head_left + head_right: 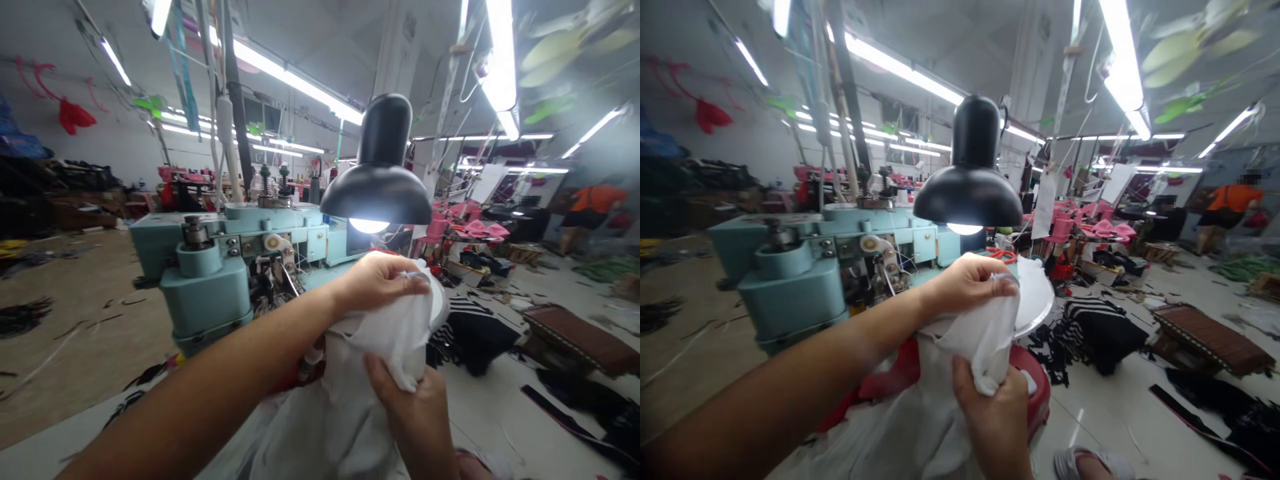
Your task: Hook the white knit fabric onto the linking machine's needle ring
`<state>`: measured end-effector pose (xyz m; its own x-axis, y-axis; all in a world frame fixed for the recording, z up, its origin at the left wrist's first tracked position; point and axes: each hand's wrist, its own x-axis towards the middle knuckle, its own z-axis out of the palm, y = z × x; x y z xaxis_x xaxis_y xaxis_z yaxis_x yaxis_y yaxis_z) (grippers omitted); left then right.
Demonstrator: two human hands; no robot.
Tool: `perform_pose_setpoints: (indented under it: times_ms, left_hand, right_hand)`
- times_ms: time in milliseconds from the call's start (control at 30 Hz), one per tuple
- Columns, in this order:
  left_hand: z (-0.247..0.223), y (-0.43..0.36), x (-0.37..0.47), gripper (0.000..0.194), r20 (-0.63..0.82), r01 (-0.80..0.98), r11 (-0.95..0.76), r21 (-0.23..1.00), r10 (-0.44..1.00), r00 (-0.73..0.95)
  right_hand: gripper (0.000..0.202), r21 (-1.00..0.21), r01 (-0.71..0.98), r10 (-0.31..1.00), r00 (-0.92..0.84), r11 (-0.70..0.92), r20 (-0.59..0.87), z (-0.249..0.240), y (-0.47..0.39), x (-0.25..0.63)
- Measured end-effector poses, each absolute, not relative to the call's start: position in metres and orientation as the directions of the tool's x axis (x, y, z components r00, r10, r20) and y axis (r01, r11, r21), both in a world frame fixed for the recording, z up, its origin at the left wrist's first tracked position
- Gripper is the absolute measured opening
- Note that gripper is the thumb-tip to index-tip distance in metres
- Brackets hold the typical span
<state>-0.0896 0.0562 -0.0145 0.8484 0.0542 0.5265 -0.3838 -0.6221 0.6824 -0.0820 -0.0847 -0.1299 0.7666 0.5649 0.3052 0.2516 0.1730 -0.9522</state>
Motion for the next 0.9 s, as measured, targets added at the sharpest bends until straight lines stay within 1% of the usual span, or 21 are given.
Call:
perform_pose_setpoints:
  times_ms: [167,300,433,533,633,800,833,900]
  left_hand:
    - [-0.015,0.056,-0.089,0.030,0.553,-0.389,-0.641,0.661,0.066,0.831]
    - [-0.015,0.057,-0.089,0.031,0.588,-0.434,-0.610,0.663,0.066,0.806]
    - [-0.016,0.058,-0.087,0.030,0.604,-0.411,-0.645,0.644,0.101,0.790]
    - [-0.017,0.058,-0.087,0.031,0.607,-0.389,-0.661,0.642,0.129,0.784]
    - [-0.016,0.057,-0.087,0.030,0.610,-0.374,-0.669,0.642,0.151,0.778]
    - [-0.015,0.054,-0.089,0.031,0.579,-0.378,-0.625,0.683,0.149,0.801]
    - [-0.015,0.054,-0.089,0.031,0.575,-0.389,-0.608,0.692,0.139,0.807]
    - [-0.015,0.053,-0.090,0.030,0.572,-0.410,-0.581,0.703,0.121,0.811]
  right_hand:
    - [0.031,-0.960,0.191,0.605,0.746,0.205,0.278,-0.119,-0.088,-0.087]
    - [0.030,-0.940,0.289,0.547,0.765,0.179,0.339,-0.115,-0.086,-0.089]
    - [0.033,-0.911,0.393,0.474,0.784,0.123,0.402,-0.124,-0.086,-0.082]
    - [0.034,-0.890,0.444,0.456,0.773,0.107,0.440,-0.129,-0.087,-0.077]
    - [0.032,-0.900,0.418,0.491,0.762,0.127,0.423,-0.128,-0.088,-0.074]
    - [0.030,-0.954,0.243,0.663,0.687,0.176,0.298,-0.121,-0.090,-0.075]
    - [0.029,-0.957,0.224,0.690,0.664,0.184,0.288,-0.120,-0.090,-0.076]
    - [0.027,-0.956,0.225,0.703,0.650,0.186,0.290,-0.120,-0.089,-0.077]
